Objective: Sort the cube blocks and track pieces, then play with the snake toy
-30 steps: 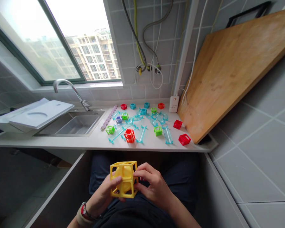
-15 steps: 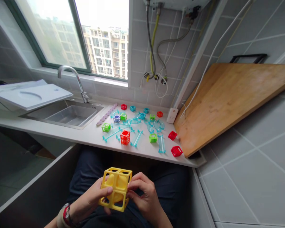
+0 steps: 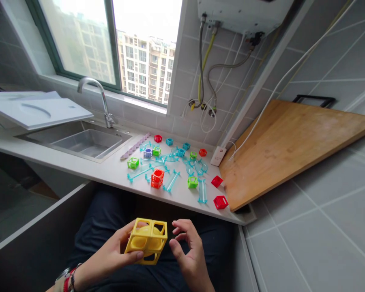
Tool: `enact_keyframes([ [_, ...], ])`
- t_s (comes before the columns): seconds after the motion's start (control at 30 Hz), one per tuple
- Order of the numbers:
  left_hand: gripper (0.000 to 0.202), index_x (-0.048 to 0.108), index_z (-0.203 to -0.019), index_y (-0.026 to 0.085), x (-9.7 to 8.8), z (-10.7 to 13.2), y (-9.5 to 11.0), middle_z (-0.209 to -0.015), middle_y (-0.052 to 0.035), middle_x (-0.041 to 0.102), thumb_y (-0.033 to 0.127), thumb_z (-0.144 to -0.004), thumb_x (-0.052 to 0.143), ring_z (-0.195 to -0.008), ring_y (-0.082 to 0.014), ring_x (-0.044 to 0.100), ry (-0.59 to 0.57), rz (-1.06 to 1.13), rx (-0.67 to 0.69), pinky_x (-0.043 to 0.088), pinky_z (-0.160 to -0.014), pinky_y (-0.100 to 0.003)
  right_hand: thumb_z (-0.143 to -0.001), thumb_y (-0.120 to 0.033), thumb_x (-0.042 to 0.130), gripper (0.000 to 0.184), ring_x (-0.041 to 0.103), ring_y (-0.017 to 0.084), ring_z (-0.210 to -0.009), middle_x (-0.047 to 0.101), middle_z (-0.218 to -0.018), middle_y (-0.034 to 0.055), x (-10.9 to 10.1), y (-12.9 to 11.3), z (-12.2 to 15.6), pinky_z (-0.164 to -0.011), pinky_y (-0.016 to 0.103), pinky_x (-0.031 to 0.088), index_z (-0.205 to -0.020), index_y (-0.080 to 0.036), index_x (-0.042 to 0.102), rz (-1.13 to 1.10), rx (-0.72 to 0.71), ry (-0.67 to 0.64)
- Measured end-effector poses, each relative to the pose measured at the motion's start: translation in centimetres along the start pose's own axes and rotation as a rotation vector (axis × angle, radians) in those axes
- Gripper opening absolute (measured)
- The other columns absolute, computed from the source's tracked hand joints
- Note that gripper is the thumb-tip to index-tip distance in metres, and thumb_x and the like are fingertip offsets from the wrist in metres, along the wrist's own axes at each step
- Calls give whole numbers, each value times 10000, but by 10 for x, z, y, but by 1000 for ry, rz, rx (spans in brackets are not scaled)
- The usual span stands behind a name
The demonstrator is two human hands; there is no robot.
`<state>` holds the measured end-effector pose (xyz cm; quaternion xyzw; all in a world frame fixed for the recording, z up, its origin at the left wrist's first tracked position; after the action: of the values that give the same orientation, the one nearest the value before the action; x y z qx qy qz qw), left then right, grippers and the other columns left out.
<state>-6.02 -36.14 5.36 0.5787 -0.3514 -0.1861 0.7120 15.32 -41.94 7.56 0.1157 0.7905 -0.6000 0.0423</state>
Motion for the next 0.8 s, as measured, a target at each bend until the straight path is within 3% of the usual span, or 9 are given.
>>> enact_keyframes([
  [0.1,620,537,-1309,226,8,2,-5,-1248,-96,668,328,-777,838,-1142,-296,645,-35,-67,2,518,-966,-364,-877,-434,724,518,601,272,-1122,581,-1301,90,10,-8,3,-903,362,527,-1352,-294,573,53,-33,-176],
  [0.23,526,544,-1250,227,18,1,-5,-1153,-69,675,319,-807,813,-1058,-250,651,-49,-149,32,517,-914,-320,-824,-364,790,567,631,249,-1086,647,-1210,60,13,-20,3,-949,351,508,-1348,-315,580,151,-90,-276],
  [0.4,576,490,-1293,246,20,-8,1,-1184,-73,657,306,-816,806,-1083,-249,646,-51,-105,76,520,-924,-340,-813,-255,781,636,632,238,-1068,655,-1200,67,3,-35,-12,-925,345,527,-1399,-304,540,308,-121,-365],
  [0.5,610,463,-1330,267,14,-18,10,-1250,-82,630,281,-819,796,-1133,-258,638,-42,-129,108,527,-937,-360,-830,-217,754,628,627,242,-1088,653,-1209,76,-13,-48,-28,-931,349,532,-1414,-295,537,439,-127,-431],
  [0.6,628,442,-1367,301,5,-35,21,-1386,-98,550,283,-835,776,-1108,-241,651,10,-193,122,554,-846,-331,-865,-236,734,561,619,257,-1130,652,-1242,80,-43,-63,-55,-965,369,522,-1394,-303,561,564,-164,-377],
  [0.7,570,444,-1372,308,-1,-56,30,-1461,-107,494,308,-876,727,-1064,-215,663,57,-229,126,559,-787,-306,-889,-301,722,451,642,260,-1082,667,-1199,80,-79,-74,-93,-940,378,533,-1328,-296,617,651,-192,-209],
  [0.8,396,523,-1296,261,0,-76,39,-1310,-94,625,326,-927,650,-990,-194,677,29,-298,104,553,-774,-295,-885,-374,726,399,663,253,-1032,675,-1175,80,-110,-74,-139,-901,376,553,-1266,-273,663,672,-176,-25],
])
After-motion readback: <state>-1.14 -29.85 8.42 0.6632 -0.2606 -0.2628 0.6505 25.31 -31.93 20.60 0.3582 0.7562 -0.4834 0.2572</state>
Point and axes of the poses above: each hand's wrist, its own z-axis away from the middle knuckle, its own x-axis out of the palm, y = z × x, the point moved 5 cm from there along -z, towards the middle knuckle
